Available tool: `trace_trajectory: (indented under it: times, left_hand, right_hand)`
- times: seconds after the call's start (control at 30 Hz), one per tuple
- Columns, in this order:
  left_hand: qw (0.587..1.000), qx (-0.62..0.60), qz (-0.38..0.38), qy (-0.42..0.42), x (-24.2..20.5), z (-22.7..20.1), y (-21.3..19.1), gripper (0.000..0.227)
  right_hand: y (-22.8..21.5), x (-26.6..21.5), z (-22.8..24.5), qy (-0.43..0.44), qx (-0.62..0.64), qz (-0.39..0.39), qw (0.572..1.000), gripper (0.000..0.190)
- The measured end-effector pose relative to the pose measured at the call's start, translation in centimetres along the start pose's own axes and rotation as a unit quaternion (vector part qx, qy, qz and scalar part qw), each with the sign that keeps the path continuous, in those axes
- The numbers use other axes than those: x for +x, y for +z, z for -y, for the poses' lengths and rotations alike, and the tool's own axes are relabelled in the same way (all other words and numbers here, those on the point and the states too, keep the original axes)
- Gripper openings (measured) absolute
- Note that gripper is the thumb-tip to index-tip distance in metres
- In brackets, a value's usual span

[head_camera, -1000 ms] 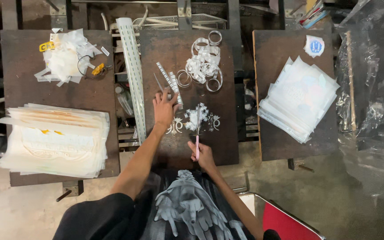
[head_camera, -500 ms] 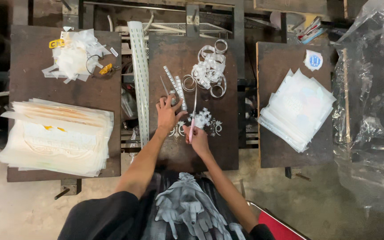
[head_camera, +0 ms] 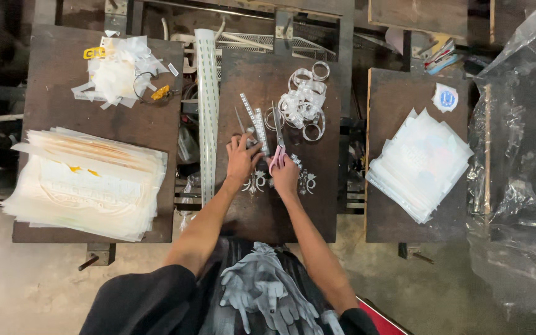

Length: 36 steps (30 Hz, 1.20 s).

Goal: The person uses pink-handled scissors to cut small pieces from a long strip of patterned plastic sheeting. The cut pieces are placed on the table, and the person continues cutting along the strip repeatedly.

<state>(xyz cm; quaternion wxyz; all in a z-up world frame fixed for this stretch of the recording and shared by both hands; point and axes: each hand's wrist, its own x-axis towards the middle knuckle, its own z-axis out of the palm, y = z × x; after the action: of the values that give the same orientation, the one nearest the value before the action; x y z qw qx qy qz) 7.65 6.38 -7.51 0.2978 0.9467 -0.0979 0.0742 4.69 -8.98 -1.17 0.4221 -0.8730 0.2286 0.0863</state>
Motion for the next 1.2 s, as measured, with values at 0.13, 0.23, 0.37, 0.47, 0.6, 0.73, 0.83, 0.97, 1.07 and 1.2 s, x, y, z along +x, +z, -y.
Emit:
trace_trajectory:
  times: [0.13,0.23,0.37,0.47,0.6,0.73,0.83,0.97,1.07,1.2]
  left_hand:
    - [0.999,-0.031,-0.016,0.003,-0.5,0.3,0.2,0.02]
    - [0.996,-0.066,-0.055,-0.004,-0.1,-1.1,-1.7,0.019]
    - [0.988,-0.128,-0.088,-0.02,-0.1,-3.0,-4.9,0.017]
    - [0.973,-0.193,-0.117,-0.046,-0.9,-3.4,-5.0,0.021]
    - [0.927,-0.322,-0.121,-0.152,-2.2,-5.3,-8.5,0.027]
    - [0.854,-0.479,-0.051,-0.198,-4.4,-7.0,-11.0,0.032]
    - [0.77,-0.562,-0.016,-0.302,-6.2,-8.2,-12.3,0.034]
    - [0.709,-0.615,-0.055,-0.341,-7.3,-10.4,-13.9,0.052]
    - [0.655,-0.657,-0.08,-0.364,-7.1,-10.7,-14.4,0.066]
    - [0.586,-0.697,-0.065,-0.409,-6.6,-9.5,-12.9,0.065]
  right_hand:
    - [-0.2,-0.5,3.2,-0.023,-0.002,-0.011,1.0,0.037]
    - [1.0,0.8,1.8,-0.063,-0.015,-0.041,0.997,0.032]
    - [0.6,0.2,2.4,-0.094,-0.016,-0.033,0.995,0.036]
    - [-1.1,-1.7,5.3,-0.069,0.024,0.012,0.997,0.04]
    - [-2.5,-3.3,5.7,-0.067,0.066,0.078,0.993,0.037]
    - [-4.5,-6.5,5.4,-0.04,0.103,0.124,0.986,0.033]
    - [-5.9,-8.8,5.3,-0.049,0.125,0.127,0.983,0.023]
    - [-6.6,-10.1,4.7,-0.051,0.157,0.138,0.977,0.016]
    - [-6.5,-9.4,4.2,-0.059,0.177,0.157,0.97,0.016]
    - [-7.8,-9.3,7.1,-0.055,0.242,0.196,0.949,0.014]
